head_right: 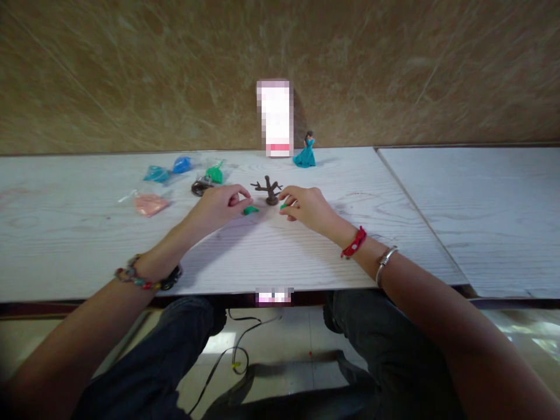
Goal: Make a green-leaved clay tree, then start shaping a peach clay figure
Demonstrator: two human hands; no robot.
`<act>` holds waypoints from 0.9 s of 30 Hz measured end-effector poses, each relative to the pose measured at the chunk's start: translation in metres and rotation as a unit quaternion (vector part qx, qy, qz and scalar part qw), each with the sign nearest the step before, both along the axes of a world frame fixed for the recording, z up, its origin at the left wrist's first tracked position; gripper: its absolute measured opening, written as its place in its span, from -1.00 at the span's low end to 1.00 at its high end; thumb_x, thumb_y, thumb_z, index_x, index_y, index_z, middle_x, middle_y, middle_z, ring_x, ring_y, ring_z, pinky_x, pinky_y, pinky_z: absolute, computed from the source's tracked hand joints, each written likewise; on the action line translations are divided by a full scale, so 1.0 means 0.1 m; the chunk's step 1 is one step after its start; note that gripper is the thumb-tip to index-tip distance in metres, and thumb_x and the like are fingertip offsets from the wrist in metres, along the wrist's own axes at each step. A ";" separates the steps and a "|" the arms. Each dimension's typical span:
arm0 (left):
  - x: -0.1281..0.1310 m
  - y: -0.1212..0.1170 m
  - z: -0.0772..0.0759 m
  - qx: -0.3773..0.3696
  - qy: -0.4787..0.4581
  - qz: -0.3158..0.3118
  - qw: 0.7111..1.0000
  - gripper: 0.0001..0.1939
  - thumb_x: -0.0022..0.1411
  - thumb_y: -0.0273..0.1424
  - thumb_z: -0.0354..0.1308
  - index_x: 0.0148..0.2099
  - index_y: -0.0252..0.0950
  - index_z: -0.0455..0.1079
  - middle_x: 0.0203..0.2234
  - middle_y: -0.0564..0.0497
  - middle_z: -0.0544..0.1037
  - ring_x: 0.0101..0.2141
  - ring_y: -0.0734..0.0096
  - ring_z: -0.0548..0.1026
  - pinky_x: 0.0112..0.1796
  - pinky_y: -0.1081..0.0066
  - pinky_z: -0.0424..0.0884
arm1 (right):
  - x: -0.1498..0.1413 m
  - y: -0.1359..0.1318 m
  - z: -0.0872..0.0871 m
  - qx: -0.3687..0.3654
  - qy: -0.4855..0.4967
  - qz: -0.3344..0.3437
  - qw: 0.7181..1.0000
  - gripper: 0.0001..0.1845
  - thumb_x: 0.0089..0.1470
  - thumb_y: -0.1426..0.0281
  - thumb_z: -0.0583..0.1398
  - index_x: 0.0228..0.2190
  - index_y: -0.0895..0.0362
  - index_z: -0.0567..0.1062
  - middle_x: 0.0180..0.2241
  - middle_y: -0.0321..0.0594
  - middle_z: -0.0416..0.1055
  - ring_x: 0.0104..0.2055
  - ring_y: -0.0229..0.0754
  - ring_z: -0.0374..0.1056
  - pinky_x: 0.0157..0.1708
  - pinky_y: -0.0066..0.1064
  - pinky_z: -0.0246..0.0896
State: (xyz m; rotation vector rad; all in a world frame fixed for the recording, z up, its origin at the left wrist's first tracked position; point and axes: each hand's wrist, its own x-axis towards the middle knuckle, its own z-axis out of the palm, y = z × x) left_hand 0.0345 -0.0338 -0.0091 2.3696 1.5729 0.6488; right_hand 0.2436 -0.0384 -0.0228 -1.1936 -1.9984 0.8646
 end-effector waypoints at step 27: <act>0.27 -0.13 -0.01 -0.199 -0.270 -0.085 0.938 -0.87 0.04 -0.41 0.03 -0.49 -0.36 0.31 -0.71 0.15 0.16 -0.64 0.63 0.09 -0.57 0.50 -0.02 | -0.06 -0.13 0.02 0.383 -0.123 0.022 0.915 -0.84 0.04 0.41 0.03 -0.47 0.14 0.40 -0.44 -0.23 0.27 -0.45 -0.31 0.17 -0.47 -0.43 0.10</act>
